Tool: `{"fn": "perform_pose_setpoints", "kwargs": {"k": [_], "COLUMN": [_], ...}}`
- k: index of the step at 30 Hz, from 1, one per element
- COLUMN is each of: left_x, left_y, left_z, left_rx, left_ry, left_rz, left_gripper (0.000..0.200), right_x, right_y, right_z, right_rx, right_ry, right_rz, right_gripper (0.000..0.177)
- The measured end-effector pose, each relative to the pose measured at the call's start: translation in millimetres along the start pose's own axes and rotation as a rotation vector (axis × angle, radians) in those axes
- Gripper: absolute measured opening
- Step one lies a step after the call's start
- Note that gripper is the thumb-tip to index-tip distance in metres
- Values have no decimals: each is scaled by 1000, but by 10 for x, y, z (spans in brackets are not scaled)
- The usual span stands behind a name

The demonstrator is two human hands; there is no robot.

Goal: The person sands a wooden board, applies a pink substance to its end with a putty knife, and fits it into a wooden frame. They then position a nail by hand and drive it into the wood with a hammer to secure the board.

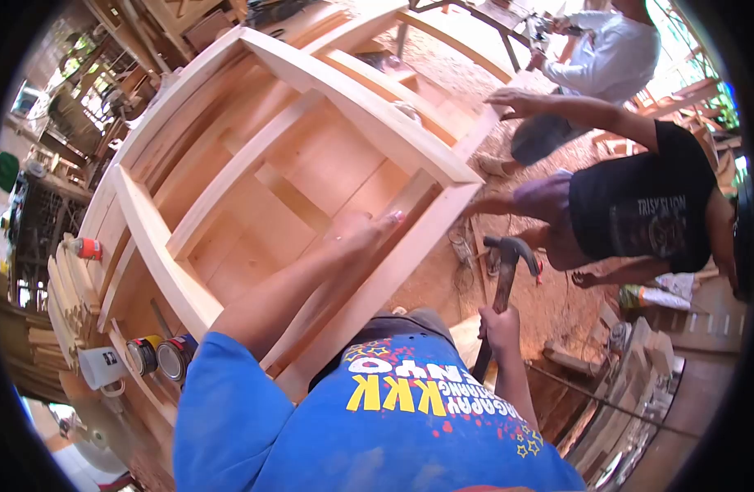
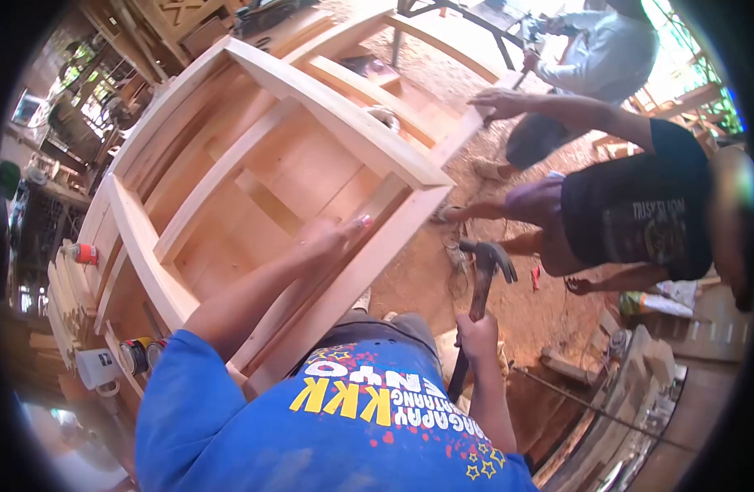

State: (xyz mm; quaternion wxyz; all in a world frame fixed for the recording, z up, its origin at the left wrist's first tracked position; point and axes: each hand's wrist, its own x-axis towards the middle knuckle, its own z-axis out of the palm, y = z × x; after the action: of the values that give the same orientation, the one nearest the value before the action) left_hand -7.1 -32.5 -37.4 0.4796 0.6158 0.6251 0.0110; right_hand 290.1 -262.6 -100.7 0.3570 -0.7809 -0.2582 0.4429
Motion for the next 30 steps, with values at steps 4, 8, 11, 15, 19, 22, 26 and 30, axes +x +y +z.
{"fn": "perform_pose_setpoints", "kwargs": {"k": [4,8,11,15,19,22,26,30], "left_x": [-23,-153,-626,-1786,-2760,-3196,-3344,-2858], "left_y": [1,-162,-152,-432,-1458,-2476,-2749,-2826], "left_z": [3,178,176,112,288,1013,1873,1995], "left_rx": [32,143,159,-89,-277,-745,-1394,-1684], "left_ry": [72,445,731,854,1400,1334,610,364], "left_rz": [56,351,524,578,360,65,-396,-147], "left_gripper": [85,79,58,23,20,33,95,114], "right_x": [-193,-384,-206,141,190,110,-108,-144], "right_y": [-159,-17,203,387,551,494,430,374], "right_z": [2,1,163,608,1110,1527,1658,1686], "right_rx": [30,44,54,497,816,1014,905,809], "right_ry": [-31,-164,-365,-758,-945,-998,-869,-773], "right_rz": [-86,-128,-146,24,53,65,34,11], "right_gripper": [29,30,24,36,41,55,57,57]}}
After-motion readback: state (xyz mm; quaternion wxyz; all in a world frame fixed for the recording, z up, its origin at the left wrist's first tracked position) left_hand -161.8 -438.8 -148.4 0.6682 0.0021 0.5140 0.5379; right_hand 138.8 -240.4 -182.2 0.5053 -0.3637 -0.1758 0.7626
